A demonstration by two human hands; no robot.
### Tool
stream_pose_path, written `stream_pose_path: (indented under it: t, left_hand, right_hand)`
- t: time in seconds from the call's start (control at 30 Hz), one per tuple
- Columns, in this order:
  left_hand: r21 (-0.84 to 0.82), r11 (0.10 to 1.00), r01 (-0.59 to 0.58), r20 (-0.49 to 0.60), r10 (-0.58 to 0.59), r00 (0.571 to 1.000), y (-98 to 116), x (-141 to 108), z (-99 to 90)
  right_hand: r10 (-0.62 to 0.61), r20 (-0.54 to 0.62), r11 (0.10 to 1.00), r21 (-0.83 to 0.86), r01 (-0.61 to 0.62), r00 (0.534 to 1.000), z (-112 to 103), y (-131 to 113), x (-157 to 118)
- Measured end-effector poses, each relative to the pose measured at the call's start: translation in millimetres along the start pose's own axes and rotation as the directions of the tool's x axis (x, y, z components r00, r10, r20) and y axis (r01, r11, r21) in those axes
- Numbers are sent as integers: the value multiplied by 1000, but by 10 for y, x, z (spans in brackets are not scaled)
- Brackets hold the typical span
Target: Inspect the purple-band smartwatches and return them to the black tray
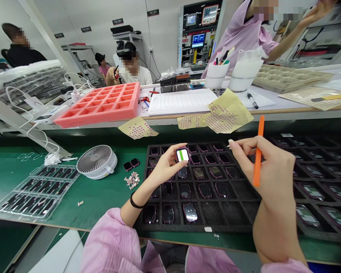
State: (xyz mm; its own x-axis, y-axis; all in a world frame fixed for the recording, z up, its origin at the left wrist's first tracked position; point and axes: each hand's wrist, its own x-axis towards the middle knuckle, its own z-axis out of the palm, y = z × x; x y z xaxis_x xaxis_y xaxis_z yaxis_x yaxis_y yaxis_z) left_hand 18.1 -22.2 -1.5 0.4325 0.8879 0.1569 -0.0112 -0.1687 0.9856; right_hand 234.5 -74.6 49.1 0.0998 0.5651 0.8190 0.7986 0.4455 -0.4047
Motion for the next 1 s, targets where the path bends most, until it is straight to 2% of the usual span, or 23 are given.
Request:
stream_pose_path:
  t: [0.37, 0.57, 0.87, 1.0]
  left_hand:
    - [-3, 998, 58, -58, -58, 997, 37, 17, 5]
    - [37, 999, 35, -52, -33, 998, 12, 27, 7]
    - [80, 997, 12, 34, -14, 999, 17, 5, -38]
    - [18, 999, 28, 76, -30, 997, -4, 19, -64]
  right_hand:
    - [-7, 23, 1000, -15, 7, 1000, 1, 4, -17]
    - [-8, 27, 1000, 2, 8, 1000, 2, 1, -15]
    - [-13, 30, 1000, -11, 14, 999, -2, 8, -20]
    - [-19, 31, 1000, -11, 20, 999, -6, 9, -22]
